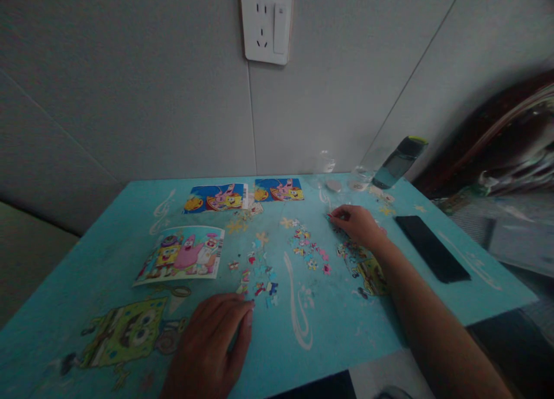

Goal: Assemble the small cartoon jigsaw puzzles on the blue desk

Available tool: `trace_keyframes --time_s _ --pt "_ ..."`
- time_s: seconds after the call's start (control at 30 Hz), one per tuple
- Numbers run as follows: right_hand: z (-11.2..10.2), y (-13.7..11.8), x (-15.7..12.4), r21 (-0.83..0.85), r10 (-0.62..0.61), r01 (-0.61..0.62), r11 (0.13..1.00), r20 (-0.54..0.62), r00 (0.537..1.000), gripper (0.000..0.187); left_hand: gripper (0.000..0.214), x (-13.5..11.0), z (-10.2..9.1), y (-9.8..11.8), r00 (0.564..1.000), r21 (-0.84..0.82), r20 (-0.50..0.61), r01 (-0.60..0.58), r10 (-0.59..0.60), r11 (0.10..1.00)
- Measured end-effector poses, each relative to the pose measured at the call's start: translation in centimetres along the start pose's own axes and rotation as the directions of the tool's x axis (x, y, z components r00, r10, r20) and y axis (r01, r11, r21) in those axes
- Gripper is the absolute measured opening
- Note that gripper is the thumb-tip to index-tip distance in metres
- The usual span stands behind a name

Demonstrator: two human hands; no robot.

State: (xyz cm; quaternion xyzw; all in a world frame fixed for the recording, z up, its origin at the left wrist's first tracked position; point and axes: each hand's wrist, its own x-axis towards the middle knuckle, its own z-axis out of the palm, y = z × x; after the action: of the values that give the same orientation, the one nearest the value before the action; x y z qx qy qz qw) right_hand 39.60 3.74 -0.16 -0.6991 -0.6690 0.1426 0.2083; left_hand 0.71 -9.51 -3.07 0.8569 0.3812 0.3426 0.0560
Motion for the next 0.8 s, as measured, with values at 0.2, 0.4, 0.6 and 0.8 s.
trace_keyframes --time_s 0.2,0.4,0.6,0.8 --pt "-0.3 -1.5 -0.5 0.403 -0.029 -0.011 0.915 0.094 0.995 0.037 0.018 0.2 0.0 0.2 1.0 0.005 0.005 0.019 -0.019 1.0" --pt "-0.1 -2.9 -1.3 0.48 -0.067 -0.053 0.876 0.23 0.971 0.032 0.018 0.6 -0.1 0.6 0.999 -0.017 -0.002 0.036 -0.036 0.999" --pt "0.2 -2.8 -1.5 0.44 -0.116 -0.027 0.898 0.295 0.948 0.029 0.018 0.6 -0.3 0.7 0.999 -0.004 0.003 0.038 -0.038 0.999" --pt "-0.2 -2.9 -1.6 0.371 -0.111 0.009 0.929 0.253 0.961 0.03 0.016 0.9 -0.4 0.9 0.999 -0.003 0.003 0.046 -0.046 0.999"
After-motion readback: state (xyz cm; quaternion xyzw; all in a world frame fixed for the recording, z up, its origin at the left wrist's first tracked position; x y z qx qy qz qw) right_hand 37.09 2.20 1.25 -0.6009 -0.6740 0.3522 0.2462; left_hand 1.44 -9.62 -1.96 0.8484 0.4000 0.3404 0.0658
